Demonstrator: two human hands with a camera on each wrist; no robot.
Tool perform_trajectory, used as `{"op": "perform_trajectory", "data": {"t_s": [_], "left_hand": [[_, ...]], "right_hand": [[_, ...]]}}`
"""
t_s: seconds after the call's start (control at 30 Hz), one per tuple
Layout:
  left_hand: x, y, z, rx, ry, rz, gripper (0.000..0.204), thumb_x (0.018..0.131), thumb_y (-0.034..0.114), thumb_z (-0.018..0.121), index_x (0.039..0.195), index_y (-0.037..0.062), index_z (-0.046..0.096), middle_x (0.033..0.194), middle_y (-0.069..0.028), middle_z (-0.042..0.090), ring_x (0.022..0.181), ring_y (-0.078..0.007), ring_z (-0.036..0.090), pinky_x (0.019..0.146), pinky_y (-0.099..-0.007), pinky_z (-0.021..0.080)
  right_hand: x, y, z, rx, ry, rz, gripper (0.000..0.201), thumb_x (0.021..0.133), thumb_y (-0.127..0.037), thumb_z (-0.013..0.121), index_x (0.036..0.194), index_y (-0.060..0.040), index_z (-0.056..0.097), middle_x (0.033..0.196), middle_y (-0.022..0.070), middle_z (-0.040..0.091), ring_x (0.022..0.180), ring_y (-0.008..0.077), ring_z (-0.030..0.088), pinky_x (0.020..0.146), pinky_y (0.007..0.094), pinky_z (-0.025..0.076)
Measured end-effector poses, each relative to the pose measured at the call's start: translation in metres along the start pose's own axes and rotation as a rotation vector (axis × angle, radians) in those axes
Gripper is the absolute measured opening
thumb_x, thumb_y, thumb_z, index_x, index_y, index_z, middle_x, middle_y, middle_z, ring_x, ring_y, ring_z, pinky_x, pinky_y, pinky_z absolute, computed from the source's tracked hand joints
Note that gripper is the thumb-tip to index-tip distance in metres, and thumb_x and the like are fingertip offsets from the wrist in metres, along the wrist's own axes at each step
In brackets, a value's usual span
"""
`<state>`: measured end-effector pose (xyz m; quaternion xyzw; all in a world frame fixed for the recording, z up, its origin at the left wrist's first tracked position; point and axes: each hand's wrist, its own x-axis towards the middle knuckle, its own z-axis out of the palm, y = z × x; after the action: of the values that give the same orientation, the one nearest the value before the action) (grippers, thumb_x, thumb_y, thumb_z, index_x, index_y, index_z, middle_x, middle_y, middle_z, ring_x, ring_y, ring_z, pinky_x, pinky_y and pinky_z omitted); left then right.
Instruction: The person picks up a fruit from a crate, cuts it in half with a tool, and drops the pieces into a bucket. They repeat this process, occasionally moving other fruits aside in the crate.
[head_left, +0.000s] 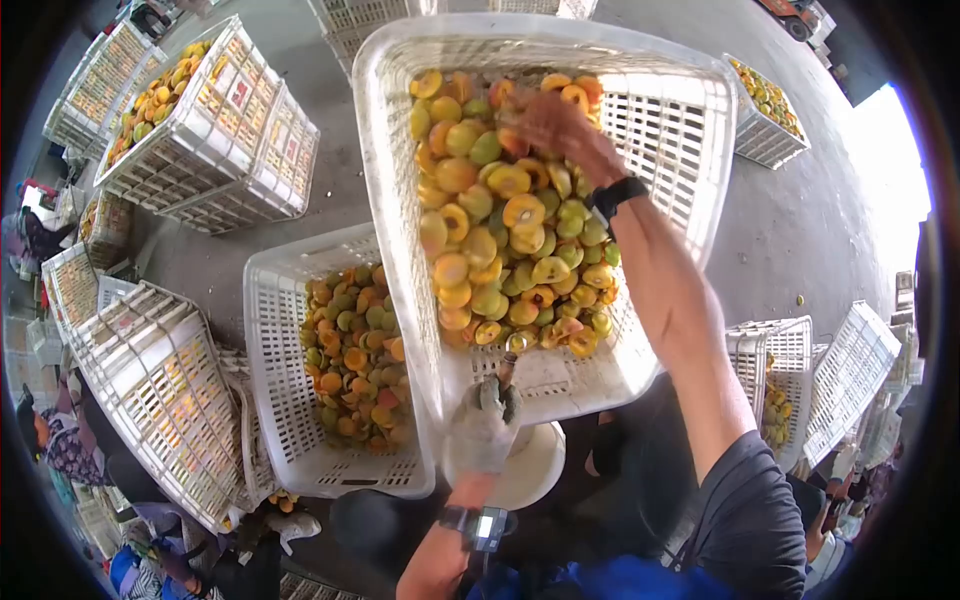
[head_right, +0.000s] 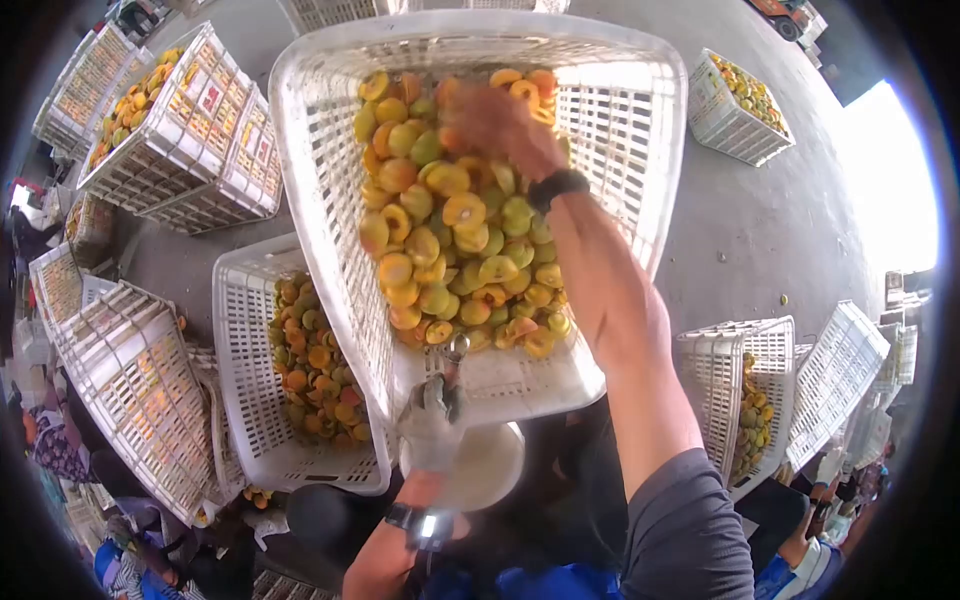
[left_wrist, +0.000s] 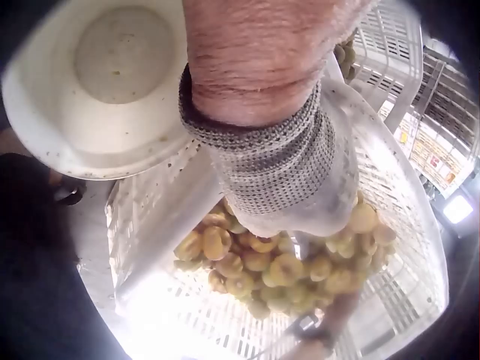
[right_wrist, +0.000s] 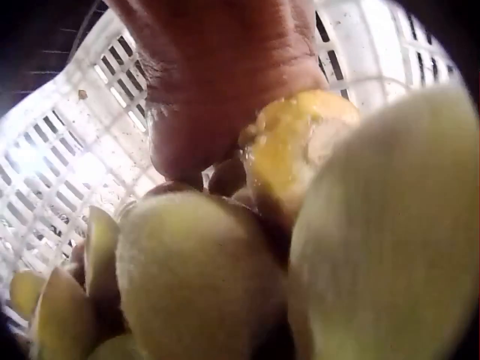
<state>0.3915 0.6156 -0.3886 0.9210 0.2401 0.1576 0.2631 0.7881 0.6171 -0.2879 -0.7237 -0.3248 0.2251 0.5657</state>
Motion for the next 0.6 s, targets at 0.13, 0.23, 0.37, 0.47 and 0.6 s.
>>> {"op": "perform_trajectory", "data": {"t_s": [0.13, 0.23, 0.37, 0.47, 0.6], "left_hand": [[-0.003, 0.002, -0.004, -0.057, -0.041, -0.019, 0.028, 0.087, 0.021, 0.074, 0.107, 0.0047, 0.064, 0.093, -0.0153, 0.065, 0.075, -0.0359, 0.066, 0.067, -0.0458, 0.054], [-0.005, -0.003, -0.004, -0.045, -0.038, -0.015, 0.029, 0.087, 0.023, 0.073, 0.109, 0.0046, 0.064, 0.095, -0.0156, 0.065, 0.075, -0.0364, 0.066, 0.067, -0.0469, 0.054], [-0.005, -0.002, -0.003, -0.016, -0.06, -0.01, 0.035, 0.088, 0.026, 0.073, 0.114, 0.0049, 0.064, 0.098, -0.0167, 0.066, 0.076, -0.0371, 0.067, 0.069, -0.0472, 0.055], [-0.004, -0.002, -0.006, -0.009, -0.02, 0.05, 0.035, 0.087, 0.025, 0.073, 0.114, 0.0047, 0.064, 0.096, -0.0175, 0.067, 0.078, -0.0373, 0.068, 0.07, -0.0459, 0.057], [-0.003, 0.0, -0.003, -0.028, 0.052, 0.078, 0.031, 0.089, 0.023, 0.072, 0.113, 0.004, 0.065, 0.097, -0.0191, 0.068, 0.08, -0.0377, 0.068, 0.072, -0.0463, 0.058]], "right_hand": [[-0.057, -0.022, 0.015, -0.402, -0.191, -0.021, 0.066, 0.097, -0.057, 0.056, 0.14, -0.0061, 0.056, 0.148, 0.0215, 0.049, 0.132, 0.0337, 0.052, 0.109, 0.0453, 0.045], [-0.06, -0.065, 0.034, -1.007, -0.493, 0.17, 0.066, 0.095, -0.058, 0.059, 0.137, -0.007, 0.059, 0.14, 0.0193, 0.054, 0.125, 0.0301, 0.056, 0.106, 0.0422, 0.047], [-0.013, -0.075, 0.028, -1.069, -0.366, 0.165, 0.076, 0.09, -0.068, 0.06, 0.14, -0.01, 0.056, 0.087, 0.0121, 0.067, 0.082, 0.028, 0.064, 0.08, 0.0489, 0.051], [0.048, -0.041, 0.025, -1.048, -0.055, -0.174, 0.072, 0.095, -0.065, 0.055, 0.145, -0.0126, 0.051, 0.106, 0.0133, 0.065, 0.1, 0.0278, 0.062, 0.089, 0.0463, 0.051], [0.088, 0.032, 0.044, -1.076, 0.031, -0.358, 0.066, 0.099, -0.057, 0.053, 0.148, -0.0131, 0.047, 0.133, 0.0151, 0.059, 0.124, 0.0288, 0.055, 0.103, 0.0434, 0.047]]}}
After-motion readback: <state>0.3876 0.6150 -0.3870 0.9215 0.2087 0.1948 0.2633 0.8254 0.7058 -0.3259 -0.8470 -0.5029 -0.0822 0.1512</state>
